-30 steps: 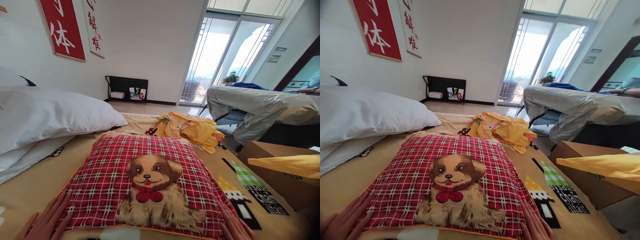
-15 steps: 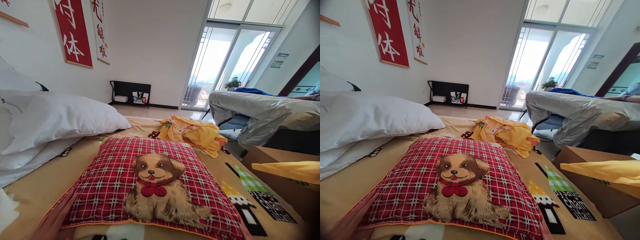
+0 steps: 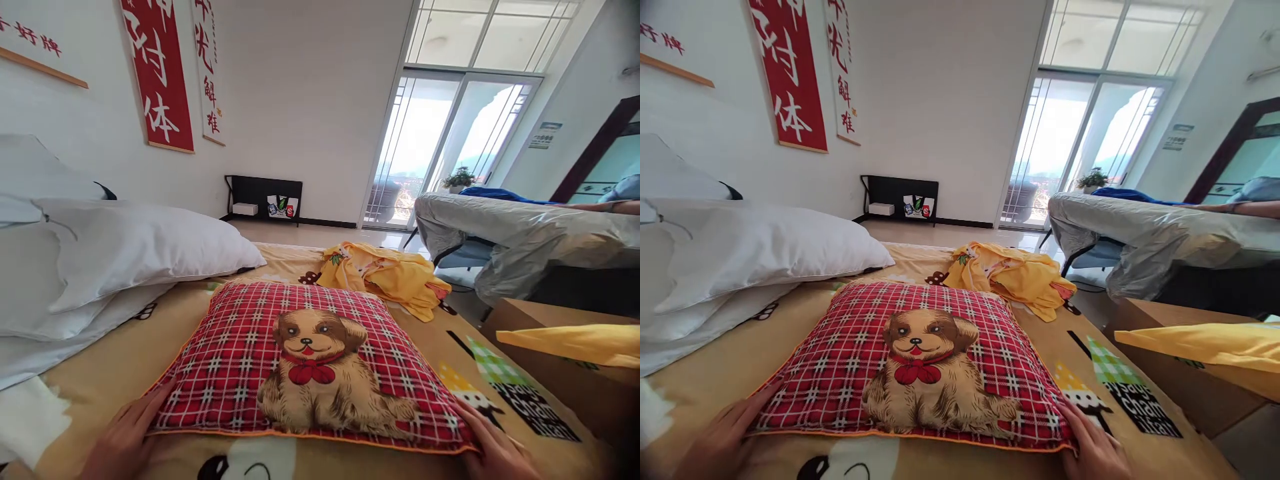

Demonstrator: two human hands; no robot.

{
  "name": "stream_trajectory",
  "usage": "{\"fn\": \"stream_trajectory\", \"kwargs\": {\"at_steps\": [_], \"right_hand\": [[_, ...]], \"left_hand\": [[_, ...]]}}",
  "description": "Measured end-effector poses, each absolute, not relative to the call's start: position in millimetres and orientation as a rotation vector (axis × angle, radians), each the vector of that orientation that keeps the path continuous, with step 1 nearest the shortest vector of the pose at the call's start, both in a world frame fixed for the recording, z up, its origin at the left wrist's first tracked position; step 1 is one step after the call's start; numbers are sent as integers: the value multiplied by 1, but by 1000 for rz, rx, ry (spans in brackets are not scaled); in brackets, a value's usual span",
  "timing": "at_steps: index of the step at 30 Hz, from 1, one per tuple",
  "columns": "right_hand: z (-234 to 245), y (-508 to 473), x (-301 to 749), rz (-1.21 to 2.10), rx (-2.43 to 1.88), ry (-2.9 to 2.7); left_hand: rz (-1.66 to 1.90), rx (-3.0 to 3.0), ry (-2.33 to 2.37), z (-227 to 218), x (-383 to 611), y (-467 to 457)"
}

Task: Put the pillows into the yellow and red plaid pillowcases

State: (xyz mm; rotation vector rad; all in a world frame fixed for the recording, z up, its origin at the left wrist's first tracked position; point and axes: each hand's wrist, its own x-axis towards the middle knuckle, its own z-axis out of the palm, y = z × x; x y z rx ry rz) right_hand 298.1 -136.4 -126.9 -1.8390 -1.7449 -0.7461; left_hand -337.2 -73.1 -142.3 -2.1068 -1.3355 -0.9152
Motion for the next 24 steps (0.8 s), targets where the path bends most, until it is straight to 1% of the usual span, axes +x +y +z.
{"fn": "stream_trajectory", "kwargs": {"at_steps": [3, 5, 7, 8, 10, 13, 15, 17, 20, 22, 24], "right_hand": [[-92, -120, 296, -717, -1924, -1662], [-52, -105, 289, -677, -2017, -1655], [0, -85, 280, -644, -2163, -1640], [29, -75, 276, -661, -2238, -1604], [87, -57, 269, -768, -2311, -1547], [159, -49, 264, -944, -2326, -1593], [193, -57, 264, -1054, -2286, -1521], [213, -69, 266, -1149, -2184, -1351], [224, -81, 274, -1207, -2015, -1173], [222, -83, 278, -1209, -1983, -1157], [216, -80, 279, -1205, -2034, -1206]], "left_hand": [[-1162, -1978, -1578, -139, -340, -64], [-1330, -1790, -1785, -114, -328, -48], [-1514, -1665, -1871, -67, -306, -20], [-1653, -1610, -1843, -38, -293, -3], [-1843, -1521, -1765, 23, -269, 34], [-1950, -1470, -1702, 102, -251, 73], [-1978, -1428, -1632, 141, -252, 78], [-2036, -1395, -1552, 167, -260, 68], [-2112, -1456, -1514, 187, -276, 46], [-2018, -1560, -1552, 192, -284, 36], [-1838, -1650, -1626, 192, -288, 30]]}}
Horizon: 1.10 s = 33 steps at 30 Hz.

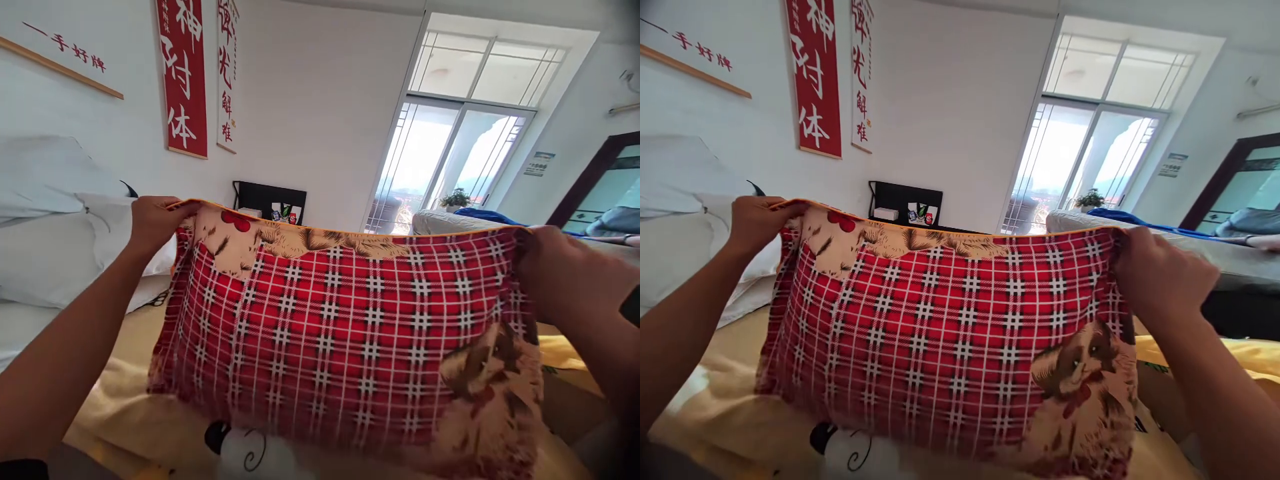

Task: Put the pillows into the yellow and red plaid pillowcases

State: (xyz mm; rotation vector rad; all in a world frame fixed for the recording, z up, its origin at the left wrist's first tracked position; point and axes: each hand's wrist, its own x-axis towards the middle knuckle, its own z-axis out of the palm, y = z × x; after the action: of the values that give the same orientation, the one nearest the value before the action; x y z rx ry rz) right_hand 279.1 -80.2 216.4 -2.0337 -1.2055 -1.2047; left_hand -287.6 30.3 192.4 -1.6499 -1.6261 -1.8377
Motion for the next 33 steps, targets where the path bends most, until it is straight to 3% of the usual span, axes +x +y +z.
{"fn": "stream_trajectory", "kwargs": {"at_steps": [6, 10, 14, 18, 22, 29, 33], "right_hand": [[196, -47, 268, -981, -2357, -1364], [181, -12, 261, -780, -2341, -1466], [144, 36, 226, -549, -2289, -1615], [61, 76, 162, -216, -2169, -1894], [-18, 91, 142, 16, -2097, -2010], [-37, 81, 192, 106, -2038, -1955], [-90, 10, 233, -58, -1784, -1840]], "left_hand": [[-922, -1846, -1906, 189, -290, 42], [-441, -1820, -1994, 179, -274, 71], [-464, -2059, -1999, 142, -201, 103], [-316, -2494, -1875, 69, -108, 118], [-169, -2643, -1979, 1, -80, 127], [-237, -2581, -2081, 0, -108, 124], [-497, -2565, -1795, -19, -131, 54]]}}
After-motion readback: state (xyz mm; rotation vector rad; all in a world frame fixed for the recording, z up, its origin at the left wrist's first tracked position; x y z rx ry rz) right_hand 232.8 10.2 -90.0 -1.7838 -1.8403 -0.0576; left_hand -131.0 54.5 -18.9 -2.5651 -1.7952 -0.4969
